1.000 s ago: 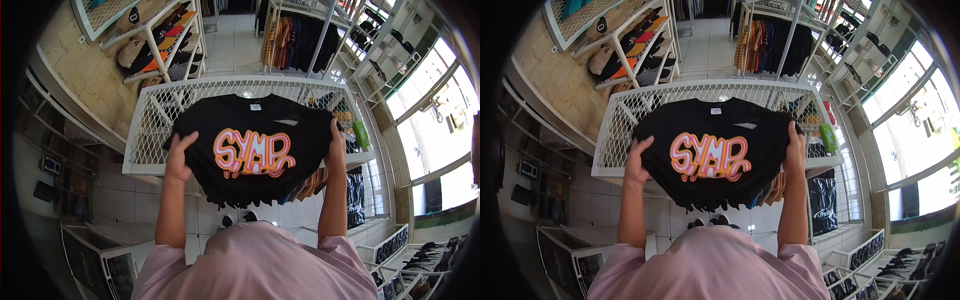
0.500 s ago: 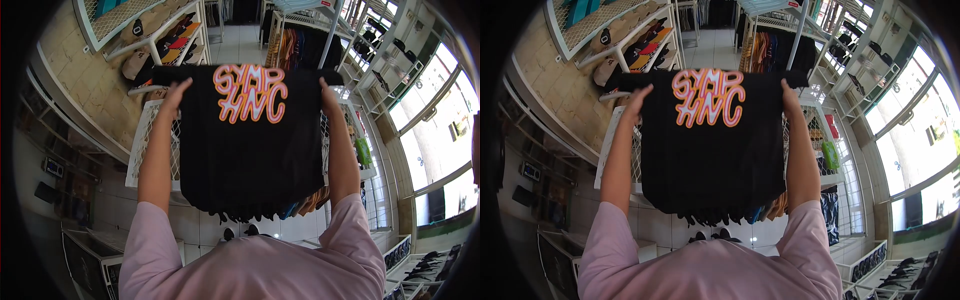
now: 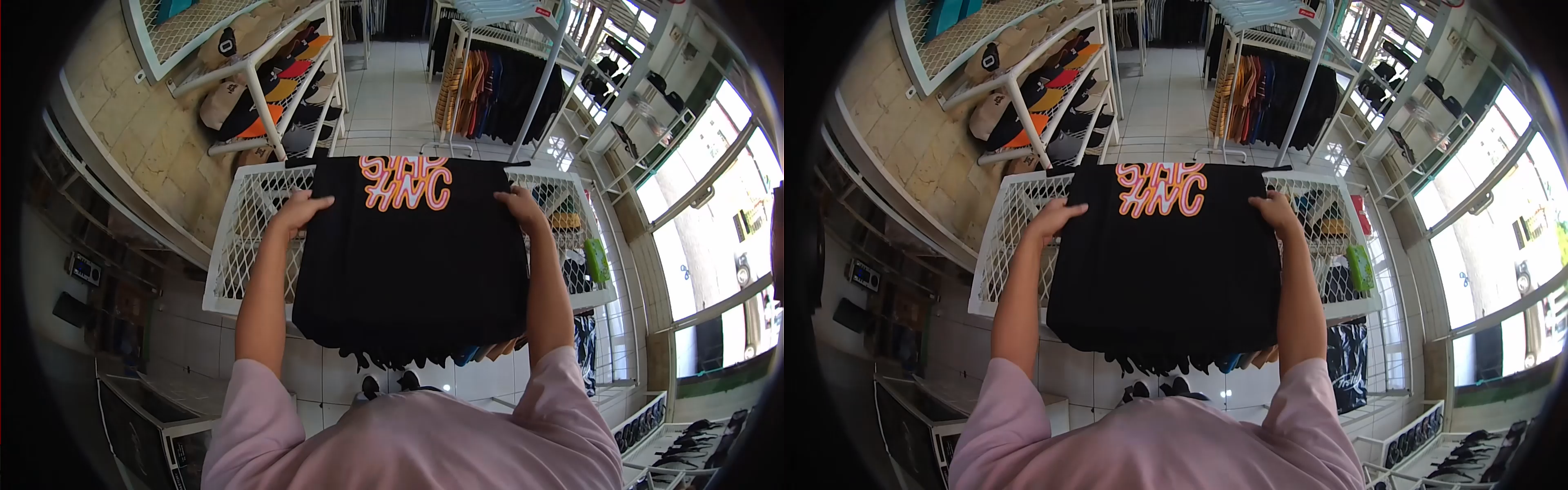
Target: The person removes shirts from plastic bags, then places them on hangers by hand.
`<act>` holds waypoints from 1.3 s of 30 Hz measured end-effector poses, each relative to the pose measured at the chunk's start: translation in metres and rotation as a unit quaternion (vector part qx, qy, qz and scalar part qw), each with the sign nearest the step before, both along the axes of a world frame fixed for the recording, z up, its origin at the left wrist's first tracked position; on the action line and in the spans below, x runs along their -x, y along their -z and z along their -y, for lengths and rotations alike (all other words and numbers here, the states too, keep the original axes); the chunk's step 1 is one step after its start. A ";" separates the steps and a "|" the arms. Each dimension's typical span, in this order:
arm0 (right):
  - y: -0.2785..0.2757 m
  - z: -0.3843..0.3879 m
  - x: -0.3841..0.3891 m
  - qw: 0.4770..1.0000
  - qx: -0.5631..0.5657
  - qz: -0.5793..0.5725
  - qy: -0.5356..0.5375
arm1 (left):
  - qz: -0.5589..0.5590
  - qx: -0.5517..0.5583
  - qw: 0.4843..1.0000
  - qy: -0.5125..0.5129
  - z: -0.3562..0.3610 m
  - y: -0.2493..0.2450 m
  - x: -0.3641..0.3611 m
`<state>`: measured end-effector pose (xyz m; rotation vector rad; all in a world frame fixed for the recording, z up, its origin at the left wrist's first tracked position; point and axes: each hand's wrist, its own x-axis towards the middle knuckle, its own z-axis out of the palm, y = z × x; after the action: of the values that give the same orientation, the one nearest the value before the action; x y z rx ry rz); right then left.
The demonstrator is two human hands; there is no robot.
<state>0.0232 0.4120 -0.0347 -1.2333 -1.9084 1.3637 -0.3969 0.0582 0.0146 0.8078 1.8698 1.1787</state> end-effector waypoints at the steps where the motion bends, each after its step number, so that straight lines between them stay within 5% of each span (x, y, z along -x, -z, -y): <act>1: -0.002 -0.003 0.004 0.997 -0.057 0.003 0.044 | 0.020 -0.033 0.999 -0.037 -0.003 0.003 0.005; 4: -0.007 0.002 0.007 0.985 -0.133 0.057 0.097 | 0.066 -0.059 0.984 -0.154 -0.001 0.008 -0.005; 8: -0.052 0.078 -0.012 0.989 -0.084 0.120 0.021 | 0.031 -0.048 0.998 -0.032 0.022 0.002 -0.023; 11: -0.037 0.088 -0.035 0.993 -0.111 0.030 -0.028 | -0.019 -0.063 0.998 0.025 0.045 -0.004 -0.040; 12: -0.046 0.095 -0.030 0.977 -0.198 0.068 0.027 | -0.003 -0.063 0.997 -0.045 0.041 -0.002 -0.039; 13: -0.061 0.108 -0.020 0.984 -0.152 0.046 0.084 | 0.013 -0.061 0.991 -0.114 0.035 -0.012 -0.046; 18: -0.035 0.095 -0.036 0.979 -0.179 0.093 -0.007 | -0.099 -0.039 0.994 0.000 0.056 -0.003 -0.051; 22: -0.062 0.121 -0.036 0.993 -0.083 0.047 0.069 | 0.029 0.004 0.997 -0.065 0.074 -0.016 -0.070; 26: -0.056 0.147 -0.061 0.991 -0.111 0.071 0.013 | -0.049 -0.023 0.997 -0.052 0.103 -0.002 -0.076; 29: -0.046 0.183 -0.103 0.955 -0.280 0.093 -0.019 | -0.061 -0.099 0.993 -0.006 0.152 0.001 -0.108; 32: -0.080 0.225 -0.121 0.994 -0.037 0.106 0.006 | -0.011 0.046 0.997 -0.069 0.186 -0.036 -0.151; 35: -0.073 0.220 -0.125 1.000 -0.025 0.014 0.000 | -0.021 -0.006 0.994 -0.108 0.188 -0.026 -0.137; 39: -0.129 0.268 -0.137 0.987 -0.109 -0.103 0.050 | -0.106 -0.185 0.965 -0.151 0.205 -0.071 -0.160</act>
<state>0.1600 0.1441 0.0942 -1.0261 -1.7736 1.1470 -0.2373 -0.1467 0.0861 0.8990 2.0258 1.7280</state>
